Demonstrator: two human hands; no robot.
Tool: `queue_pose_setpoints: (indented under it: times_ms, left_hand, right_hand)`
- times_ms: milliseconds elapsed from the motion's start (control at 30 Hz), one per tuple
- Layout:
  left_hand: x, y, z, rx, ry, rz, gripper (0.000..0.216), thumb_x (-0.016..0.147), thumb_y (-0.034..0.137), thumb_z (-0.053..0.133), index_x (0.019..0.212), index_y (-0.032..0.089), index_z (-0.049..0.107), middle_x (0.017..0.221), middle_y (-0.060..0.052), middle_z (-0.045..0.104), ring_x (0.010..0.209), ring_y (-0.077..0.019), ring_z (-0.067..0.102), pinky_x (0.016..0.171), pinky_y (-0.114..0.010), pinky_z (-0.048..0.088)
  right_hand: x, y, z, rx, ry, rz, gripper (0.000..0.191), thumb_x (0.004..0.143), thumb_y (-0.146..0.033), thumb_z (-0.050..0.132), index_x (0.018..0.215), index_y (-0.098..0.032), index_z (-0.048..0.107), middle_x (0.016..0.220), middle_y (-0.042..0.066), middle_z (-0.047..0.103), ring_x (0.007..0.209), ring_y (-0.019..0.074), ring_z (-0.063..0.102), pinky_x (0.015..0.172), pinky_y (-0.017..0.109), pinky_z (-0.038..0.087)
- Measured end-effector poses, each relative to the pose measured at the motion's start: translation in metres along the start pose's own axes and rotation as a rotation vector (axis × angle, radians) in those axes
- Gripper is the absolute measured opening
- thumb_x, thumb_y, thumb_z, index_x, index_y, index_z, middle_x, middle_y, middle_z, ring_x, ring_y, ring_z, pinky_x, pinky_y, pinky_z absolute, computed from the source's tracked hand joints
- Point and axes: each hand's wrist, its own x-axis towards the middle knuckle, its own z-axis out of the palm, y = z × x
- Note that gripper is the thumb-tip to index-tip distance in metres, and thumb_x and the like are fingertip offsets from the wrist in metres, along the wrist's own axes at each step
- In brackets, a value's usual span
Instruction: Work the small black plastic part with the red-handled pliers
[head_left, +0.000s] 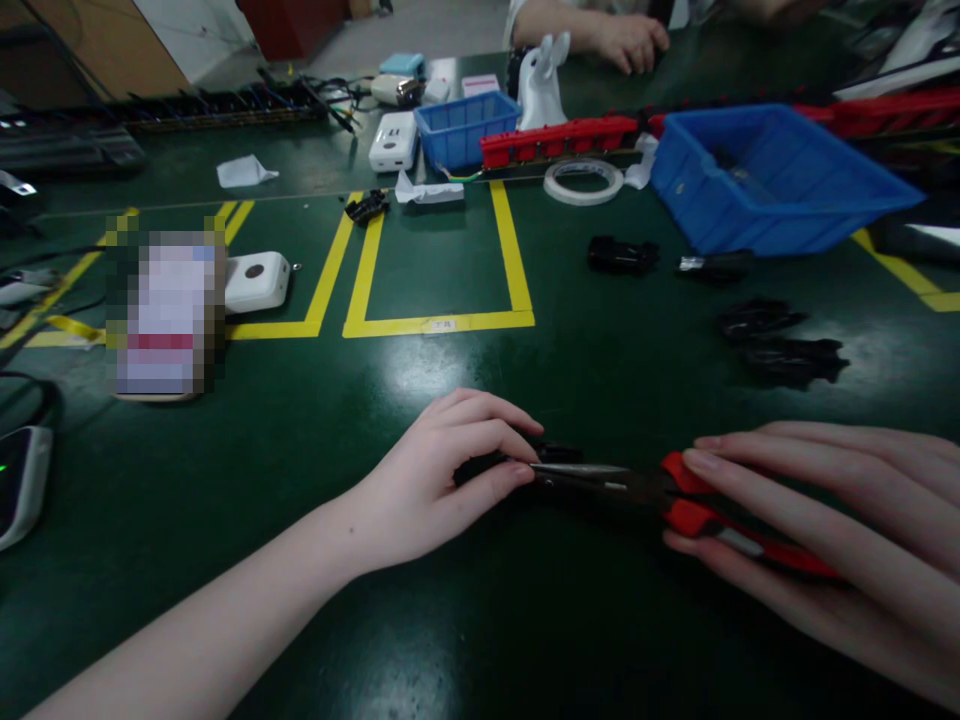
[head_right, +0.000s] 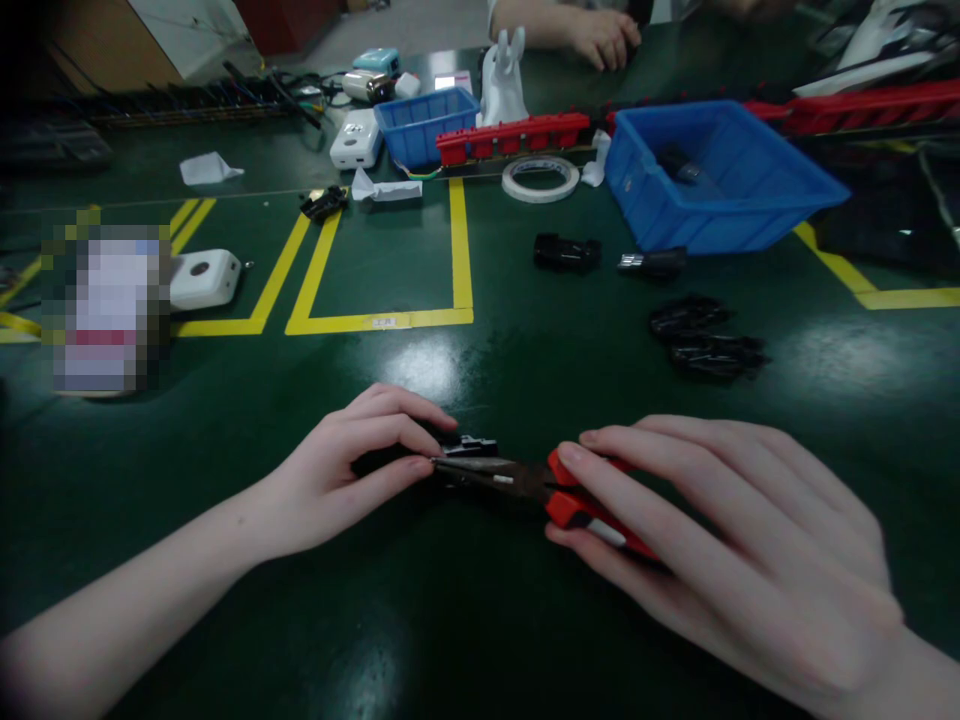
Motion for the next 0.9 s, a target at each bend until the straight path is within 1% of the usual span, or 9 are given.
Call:
queue_pose_setpoints:
  times_ms: [100, 200, 333, 500, 567, 700, 800, 900]
  left_hand:
    - [0.001, -0.003, -0.001, -0.093, -0.002, 0.002, 0.015, 0.095, 0.016, 0.054, 0.098, 0.020, 0.068, 0.113, -0.005, 0.069, 0.109, -0.0179, 0.062, 0.096, -0.036, 0.051]
    - [0.002, -0.005, -0.002, -0.160, -0.009, -0.014, 0.014, 0.094, 0.017, 0.054, 0.096, 0.020, 0.068, 0.110, -0.005, 0.070, 0.107, -0.0182, 0.064, 0.094, -0.036, 0.052]
    - [0.003, -0.005, -0.004, -0.194, -0.003, -0.003, 0.013, 0.093, 0.016, 0.057, 0.096, 0.020, 0.069, 0.108, -0.006, 0.070, 0.104, -0.0184, 0.065, 0.091, -0.036, 0.054]
    - [0.003, -0.007, -0.002, -0.221, -0.016, 0.032, 0.011, 0.092, 0.018, 0.060, 0.097, 0.019, 0.070, 0.107, -0.005, 0.071, 0.103, -0.0184, 0.064, 0.092, -0.036, 0.051]
    - [0.002, -0.008, -0.001, -0.236, -0.020, 0.045, 0.010, 0.092, 0.019, 0.062, 0.097, 0.019, 0.071, 0.107, -0.005, 0.071, 0.103, -0.0182, 0.064, 0.094, -0.035, 0.049]
    - [0.001, -0.007, 0.000, -0.211, -0.048, 0.040, 0.010, 0.091, 0.019, 0.063, 0.097, 0.019, 0.071, 0.108, -0.004, 0.070, 0.104, -0.0178, 0.062, 0.097, -0.035, 0.044]
    - [0.001, -0.006, 0.000, -0.188, -0.066, 0.026, 0.011, 0.090, 0.018, 0.063, 0.097, 0.020, 0.071, 0.109, -0.003, 0.070, 0.106, -0.0183, 0.061, 0.098, -0.036, 0.041]
    - [0.001, -0.005, -0.001, -0.172, -0.075, 0.020, 0.011, 0.090, 0.018, 0.063, 0.097, 0.021, 0.071, 0.110, -0.002, 0.070, 0.107, -0.0190, 0.061, 0.098, -0.037, 0.040]
  right_hand:
    - [0.000, 0.003, 0.002, 0.011, 0.020, 0.018, 0.055, 0.087, -0.028, 0.064, 0.138, -0.046, 0.050, 0.113, 0.001, 0.071, 0.098, 0.0305, 0.067, 0.082, 0.049, 0.054]
    - [-0.001, 0.006, 0.006, 0.025, 0.061, 0.011, 0.058, 0.088, -0.028, 0.062, 0.140, -0.047, 0.046, 0.113, 0.001, 0.070, 0.097, 0.0300, 0.067, 0.080, 0.049, 0.054]
    - [-0.001, 0.008, 0.009, 0.045, 0.097, -0.013, 0.057, 0.089, -0.029, 0.060, 0.142, -0.043, 0.045, 0.113, 0.003, 0.069, 0.096, 0.0296, 0.067, 0.078, 0.048, 0.055]
    - [0.001, 0.003, 0.007, 0.082, 0.041, -0.002, 0.051, 0.091, -0.033, 0.056, 0.140, -0.043, 0.047, 0.114, 0.003, 0.068, 0.100, 0.0296, 0.066, 0.079, 0.048, 0.056]
    - [0.002, 0.001, 0.005, 0.105, 0.002, -0.020, 0.051, 0.091, -0.034, 0.058, 0.140, -0.040, 0.048, 0.114, 0.004, 0.068, 0.101, 0.0293, 0.066, 0.079, 0.047, 0.057]
    - [0.003, -0.003, 0.003, 0.140, -0.064, 0.000, 0.051, 0.089, -0.029, 0.061, 0.138, -0.038, 0.049, 0.114, 0.004, 0.067, 0.101, 0.0287, 0.066, 0.080, 0.046, 0.058]
    - [0.003, -0.005, 0.005, 0.157, -0.053, 0.012, 0.049, 0.089, -0.029, 0.062, 0.135, -0.037, 0.051, 0.112, 0.004, 0.068, 0.098, 0.0285, 0.068, 0.080, 0.046, 0.059]
    - [0.005, -0.005, 0.007, 0.172, -0.048, 0.009, 0.046, 0.088, -0.029, 0.064, 0.132, -0.036, 0.055, 0.112, 0.004, 0.069, 0.098, 0.0274, 0.068, 0.080, 0.043, 0.059]
